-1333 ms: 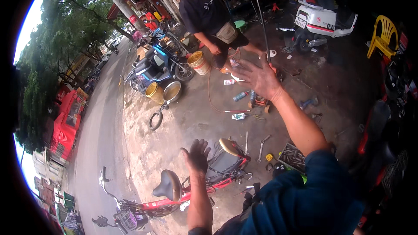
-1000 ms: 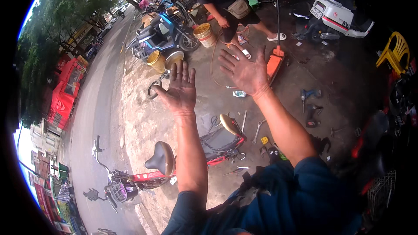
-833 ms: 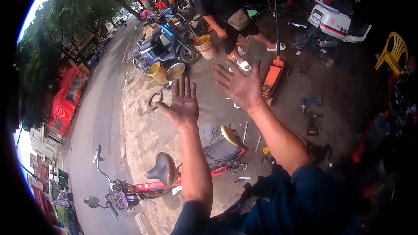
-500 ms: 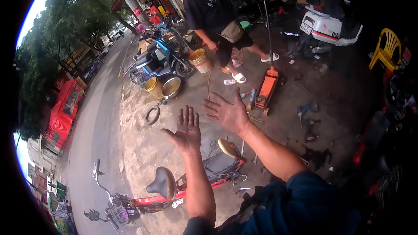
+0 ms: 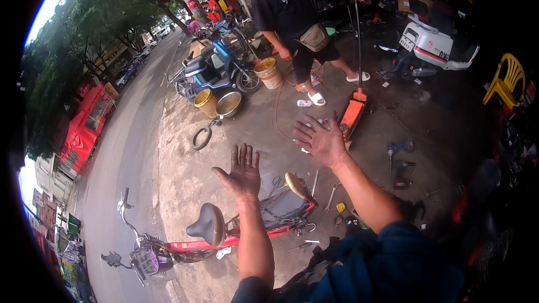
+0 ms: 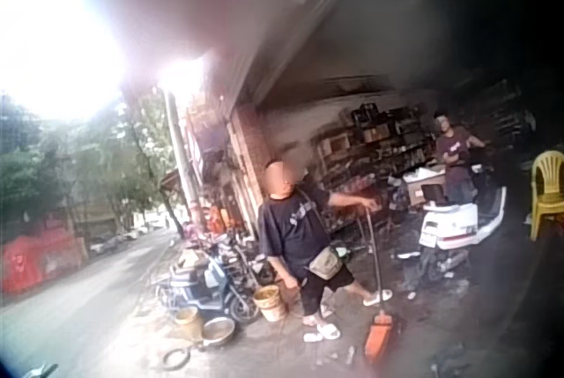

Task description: The person works on the rear wheel assembly of an electric bicycle using a screwdriver and by hand, then rubs their hands together.

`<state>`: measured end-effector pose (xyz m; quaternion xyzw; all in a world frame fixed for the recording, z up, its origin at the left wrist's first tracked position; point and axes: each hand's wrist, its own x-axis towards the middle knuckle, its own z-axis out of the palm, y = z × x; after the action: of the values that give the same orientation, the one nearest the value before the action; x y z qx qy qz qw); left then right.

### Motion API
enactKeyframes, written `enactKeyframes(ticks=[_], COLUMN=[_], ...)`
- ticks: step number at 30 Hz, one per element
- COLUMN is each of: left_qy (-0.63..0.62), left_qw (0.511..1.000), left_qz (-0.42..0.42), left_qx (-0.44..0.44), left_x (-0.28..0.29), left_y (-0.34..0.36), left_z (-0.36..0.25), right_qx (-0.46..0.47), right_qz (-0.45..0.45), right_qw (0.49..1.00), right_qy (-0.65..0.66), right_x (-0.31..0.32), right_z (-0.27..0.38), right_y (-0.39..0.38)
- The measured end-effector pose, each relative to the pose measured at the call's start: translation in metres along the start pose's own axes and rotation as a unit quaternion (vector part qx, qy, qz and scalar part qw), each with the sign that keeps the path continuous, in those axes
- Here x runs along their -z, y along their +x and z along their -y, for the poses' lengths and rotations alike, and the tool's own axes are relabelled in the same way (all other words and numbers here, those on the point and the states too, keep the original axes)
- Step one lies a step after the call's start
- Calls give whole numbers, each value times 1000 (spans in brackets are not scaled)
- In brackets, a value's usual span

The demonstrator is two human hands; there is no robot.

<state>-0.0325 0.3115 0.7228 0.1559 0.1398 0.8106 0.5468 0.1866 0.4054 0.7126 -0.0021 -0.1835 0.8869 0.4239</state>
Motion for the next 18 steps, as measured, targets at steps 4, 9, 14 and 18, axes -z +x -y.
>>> enactKeyframes(ticks=[4, 9, 14, 18], left_qy=[21, 6, 52, 114], left_qw=[999, 999, 996, 986], left_qz=[-36, -42, -40, -121], left_qx=[1, -13, -61, -30], left_x=[21, 23, 29, 39], left_y=[-11, -23, -30, -30], left_z=[-5, -18, -39, -69], right_qx=[29, 50, 104, 75], right_qz=[-89, -33, 24, 38], right_qw=[995, 997, 991, 996], right_qy=[-43, 56, 83, 25], right_x=[17, 32, 34, 33], right_z=[-1, 22, 66, 59], right_y=[-7, -24, -32, -19])
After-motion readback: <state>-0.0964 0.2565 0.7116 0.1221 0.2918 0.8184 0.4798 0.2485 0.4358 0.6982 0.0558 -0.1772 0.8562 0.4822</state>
